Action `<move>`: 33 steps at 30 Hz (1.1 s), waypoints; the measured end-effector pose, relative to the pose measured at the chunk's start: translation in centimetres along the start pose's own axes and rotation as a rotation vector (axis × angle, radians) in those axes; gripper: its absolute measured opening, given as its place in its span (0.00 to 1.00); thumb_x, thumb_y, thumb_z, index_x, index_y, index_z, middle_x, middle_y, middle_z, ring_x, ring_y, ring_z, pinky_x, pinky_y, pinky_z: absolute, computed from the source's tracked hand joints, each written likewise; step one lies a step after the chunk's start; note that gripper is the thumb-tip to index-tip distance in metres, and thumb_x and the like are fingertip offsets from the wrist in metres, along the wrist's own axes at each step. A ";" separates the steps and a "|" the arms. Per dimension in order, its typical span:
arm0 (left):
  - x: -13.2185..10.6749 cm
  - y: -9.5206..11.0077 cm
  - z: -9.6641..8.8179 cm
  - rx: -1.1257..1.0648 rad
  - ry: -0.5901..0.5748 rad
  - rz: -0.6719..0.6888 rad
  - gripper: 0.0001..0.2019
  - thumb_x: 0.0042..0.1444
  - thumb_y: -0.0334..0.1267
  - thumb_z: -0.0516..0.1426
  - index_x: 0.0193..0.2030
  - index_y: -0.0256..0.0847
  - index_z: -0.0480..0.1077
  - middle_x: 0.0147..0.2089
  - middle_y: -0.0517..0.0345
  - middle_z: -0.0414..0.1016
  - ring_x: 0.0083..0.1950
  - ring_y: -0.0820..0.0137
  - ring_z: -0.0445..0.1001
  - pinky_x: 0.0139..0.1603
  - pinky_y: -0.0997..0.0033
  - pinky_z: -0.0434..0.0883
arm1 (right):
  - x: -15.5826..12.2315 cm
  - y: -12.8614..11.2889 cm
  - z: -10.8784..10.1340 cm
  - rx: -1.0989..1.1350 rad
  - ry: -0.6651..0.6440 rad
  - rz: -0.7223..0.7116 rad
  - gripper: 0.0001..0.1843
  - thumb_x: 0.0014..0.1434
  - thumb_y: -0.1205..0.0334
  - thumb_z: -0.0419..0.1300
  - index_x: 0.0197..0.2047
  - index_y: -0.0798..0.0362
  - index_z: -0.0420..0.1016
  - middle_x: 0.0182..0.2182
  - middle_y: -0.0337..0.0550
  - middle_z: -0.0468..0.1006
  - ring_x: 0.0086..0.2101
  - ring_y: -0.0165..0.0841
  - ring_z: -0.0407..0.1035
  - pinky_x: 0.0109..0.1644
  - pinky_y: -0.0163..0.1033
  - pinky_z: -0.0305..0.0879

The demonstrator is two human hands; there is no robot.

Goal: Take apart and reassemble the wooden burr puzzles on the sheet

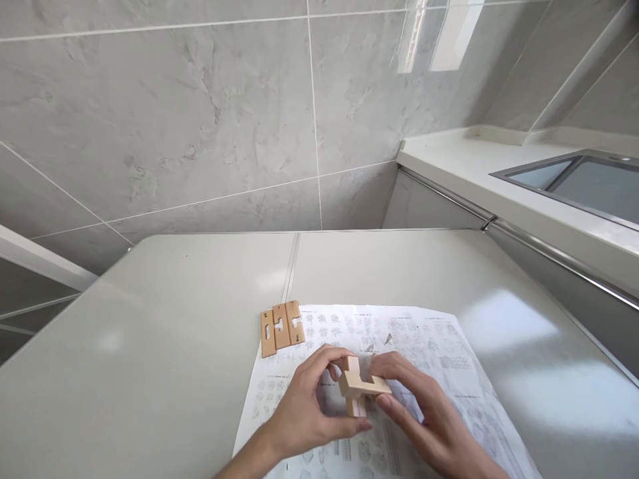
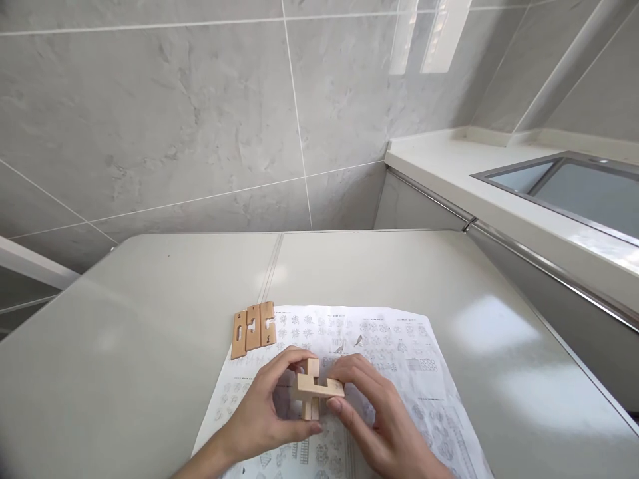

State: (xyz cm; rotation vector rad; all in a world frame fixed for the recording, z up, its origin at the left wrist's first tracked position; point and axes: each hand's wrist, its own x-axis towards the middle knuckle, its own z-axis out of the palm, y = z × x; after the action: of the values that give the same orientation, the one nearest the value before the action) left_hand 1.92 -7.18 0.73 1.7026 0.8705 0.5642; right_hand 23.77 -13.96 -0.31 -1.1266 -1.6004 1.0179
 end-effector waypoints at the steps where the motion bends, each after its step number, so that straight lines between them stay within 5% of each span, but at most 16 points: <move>1: 0.0 0.0 0.0 0.028 0.016 -0.012 0.30 0.49 0.45 0.75 0.57 0.51 0.71 0.51 0.57 0.75 0.49 0.61 0.73 0.50 0.63 0.71 | 0.0 -0.1 -0.2 0.038 0.004 0.048 0.08 0.76 0.58 0.54 0.46 0.45 0.74 0.42 0.44 0.78 0.42 0.41 0.75 0.46 0.44 0.72; 8: -0.1 -0.5 0.3 0.260 0.007 -0.026 0.33 0.52 0.42 0.74 0.62 0.53 0.67 0.61 0.54 0.72 0.59 0.56 0.72 0.59 0.55 0.75 | -0.1 1.4 -1.1 0.052 0.279 0.329 0.16 0.75 0.44 0.53 0.50 0.45 0.73 0.34 0.39 0.74 0.37 0.38 0.72 0.38 0.39 0.69; 11: -0.1 -1.0 0.6 0.369 -0.016 0.040 0.34 0.52 0.41 0.74 0.63 0.52 0.66 0.61 0.53 0.72 0.61 0.54 0.72 0.60 0.52 0.75 | 0.0 2.1 -1.4 -0.016 0.363 0.400 0.21 0.76 0.43 0.45 0.41 0.46 0.71 0.26 0.36 0.64 0.29 0.36 0.64 0.30 0.38 0.60; 15: -0.2 -1.2 0.7 0.446 -0.028 0.072 0.34 0.53 0.41 0.73 0.63 0.51 0.65 0.61 0.53 0.71 0.60 0.55 0.72 0.59 0.52 0.77 | 0.1 2.4 -1.6 -0.175 0.281 0.393 0.25 0.76 0.43 0.43 0.31 0.46 0.62 0.24 0.35 0.62 0.25 0.35 0.57 0.28 0.39 0.54; 22: -0.2 -1.2 0.9 0.513 -0.030 0.088 0.33 0.55 0.44 0.73 0.65 0.51 0.65 0.64 0.50 0.67 0.65 0.51 0.68 0.64 0.46 0.76 | 0.0 3.4 -1.5 -0.517 0.113 0.334 0.25 0.77 0.48 0.42 0.27 0.46 0.53 0.21 0.35 0.65 0.20 0.34 0.62 0.26 0.38 0.53; 33: -0.4 -1.7 1.0 0.572 -0.040 0.088 0.40 0.60 0.47 0.70 0.74 0.55 0.58 0.69 0.48 0.65 0.70 0.48 0.65 0.66 0.43 0.74 | 0.1 3.6 -1.0 -0.610 0.135 0.241 0.15 0.78 0.50 0.46 0.48 0.44 0.71 0.39 0.42 0.83 0.25 0.37 0.76 0.25 0.40 0.62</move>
State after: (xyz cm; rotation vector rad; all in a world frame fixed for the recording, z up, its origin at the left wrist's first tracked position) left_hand 1.94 -7.84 -1.20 2.2685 0.9930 0.3522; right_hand 25.55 -12.88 -3.44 -1.7915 -1.7419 0.5844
